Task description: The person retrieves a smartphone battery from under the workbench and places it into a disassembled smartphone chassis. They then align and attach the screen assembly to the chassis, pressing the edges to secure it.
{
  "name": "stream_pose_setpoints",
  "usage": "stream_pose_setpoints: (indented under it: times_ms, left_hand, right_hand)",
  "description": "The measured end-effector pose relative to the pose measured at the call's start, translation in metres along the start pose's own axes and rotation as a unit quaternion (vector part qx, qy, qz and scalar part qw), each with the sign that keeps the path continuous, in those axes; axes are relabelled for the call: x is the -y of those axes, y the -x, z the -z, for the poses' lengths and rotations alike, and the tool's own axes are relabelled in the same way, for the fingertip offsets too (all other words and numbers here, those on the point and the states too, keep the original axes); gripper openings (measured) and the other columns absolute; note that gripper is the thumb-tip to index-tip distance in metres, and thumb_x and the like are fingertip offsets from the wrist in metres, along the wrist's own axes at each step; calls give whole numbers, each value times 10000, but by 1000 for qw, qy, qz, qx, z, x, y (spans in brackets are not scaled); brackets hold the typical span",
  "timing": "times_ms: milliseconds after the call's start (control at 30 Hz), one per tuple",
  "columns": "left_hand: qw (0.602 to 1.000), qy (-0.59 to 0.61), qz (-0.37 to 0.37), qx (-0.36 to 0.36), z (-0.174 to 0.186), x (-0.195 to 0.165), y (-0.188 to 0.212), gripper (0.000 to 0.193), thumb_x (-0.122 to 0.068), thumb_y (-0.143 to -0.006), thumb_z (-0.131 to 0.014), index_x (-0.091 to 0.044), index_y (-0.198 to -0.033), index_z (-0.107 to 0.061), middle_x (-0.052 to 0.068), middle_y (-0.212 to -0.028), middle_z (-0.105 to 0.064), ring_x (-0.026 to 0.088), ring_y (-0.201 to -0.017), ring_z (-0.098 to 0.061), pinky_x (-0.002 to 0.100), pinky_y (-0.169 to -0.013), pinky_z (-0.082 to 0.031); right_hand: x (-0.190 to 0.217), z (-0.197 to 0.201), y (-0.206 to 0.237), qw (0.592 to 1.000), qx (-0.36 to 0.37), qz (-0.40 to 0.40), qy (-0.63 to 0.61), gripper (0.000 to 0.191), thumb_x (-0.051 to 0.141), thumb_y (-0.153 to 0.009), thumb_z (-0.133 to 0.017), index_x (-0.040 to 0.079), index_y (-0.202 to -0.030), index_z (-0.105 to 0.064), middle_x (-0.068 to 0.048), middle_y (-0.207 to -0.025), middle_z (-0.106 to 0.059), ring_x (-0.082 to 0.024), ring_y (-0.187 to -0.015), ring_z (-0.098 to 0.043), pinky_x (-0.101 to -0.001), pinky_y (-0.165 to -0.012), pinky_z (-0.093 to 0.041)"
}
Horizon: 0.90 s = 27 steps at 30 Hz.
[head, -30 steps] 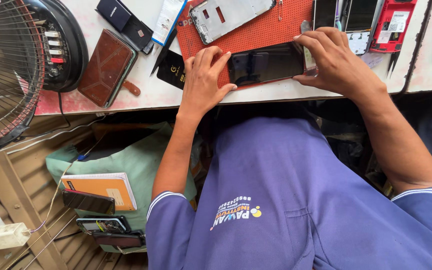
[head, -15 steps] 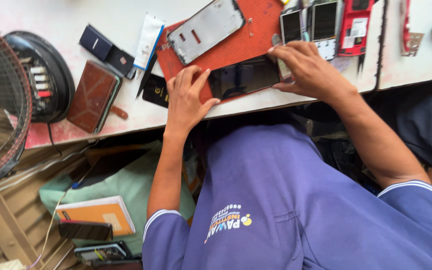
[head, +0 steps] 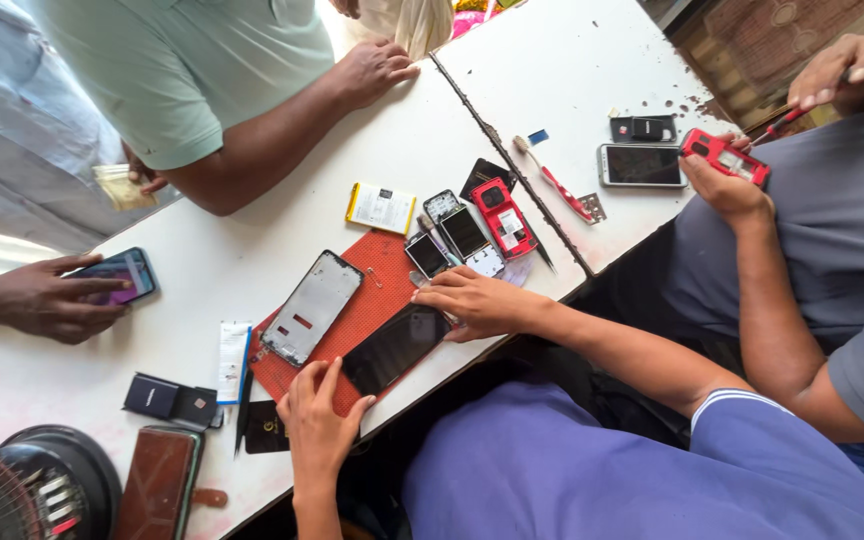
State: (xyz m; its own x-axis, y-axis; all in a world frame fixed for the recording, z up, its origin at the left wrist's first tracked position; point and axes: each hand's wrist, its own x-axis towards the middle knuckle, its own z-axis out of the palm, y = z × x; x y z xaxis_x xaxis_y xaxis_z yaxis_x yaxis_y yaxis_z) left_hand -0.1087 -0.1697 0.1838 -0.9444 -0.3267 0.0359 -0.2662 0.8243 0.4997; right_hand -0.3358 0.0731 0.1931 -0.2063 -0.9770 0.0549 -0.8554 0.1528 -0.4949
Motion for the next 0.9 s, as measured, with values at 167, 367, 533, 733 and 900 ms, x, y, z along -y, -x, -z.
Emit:
stream_pose_setpoints:
  times_ms: [167, 367, 533, 733, 900]
  left_hand:
    - [1000, -3, 21, 16, 4, 5, 3, 764, -385, -655, -894, -108, -1324, -649, 71, -1275, -593, 264, -1237, -530, 464, -1033, -365]
    - [1000, 21, 12, 12, 3, -3, 1, 772, -351, -667, -902, -86, -1336, -621, 99, -1301, -558, 287, -1275, -499, 478, -1051, -348]
    - [998, 49, 33, 35, 1, 1, -1, 791, -304, -623, -919, -111, -1315, -591, 97, -1307, -515, 305, -1294, -448, 491, -1060, -334]
    - [998, 68, 16, 10, -2, 5, 0, 786, -311, -614, -931, -118, -1286, -572, 111, -1322, -528, 321, -1293, -457, 485, -1055, -340]
    - [970, 242, 23, -12, 2, 6, 9, 790, -235, -740, -907, -56, -1385, -488, 121, -1206, -656, 292, -1134, -647, 410, -974, -490]
  right_hand:
    - [-1, -3, -4, 1000, -7, -11, -9, 812, 275, -730, -842, 63, -1432, -494, -148, -1353, -604, -360, -1299, -495, -448, -1107, -385]
    - [0, 0, -2, 1000, 15, -23, 10, 771, 296, -789, -824, 58, -1442, -490, -165, -1343, -599, -349, -1308, -499, -443, -1112, -391]
    - [2, 4, -4, 1000, 1, 10, 14, 774, 289, -764, -825, 35, -1418, -496, -171, -1381, -587, -344, -1327, -495, -458, -1120, -378]
    - [3, 7, -4, 998, -43, 35, 16, 806, 242, -676, -862, 44, -1381, -524, -166, -1366, -590, -357, -1300, -500, -475, -1108, -383]
    - [6, 17, -5, 993, -104, 58, -18, 759, 156, -667, -890, 73, -1335, -540, -114, -1354, -611, -329, -1299, -525, -467, -1118, -408]
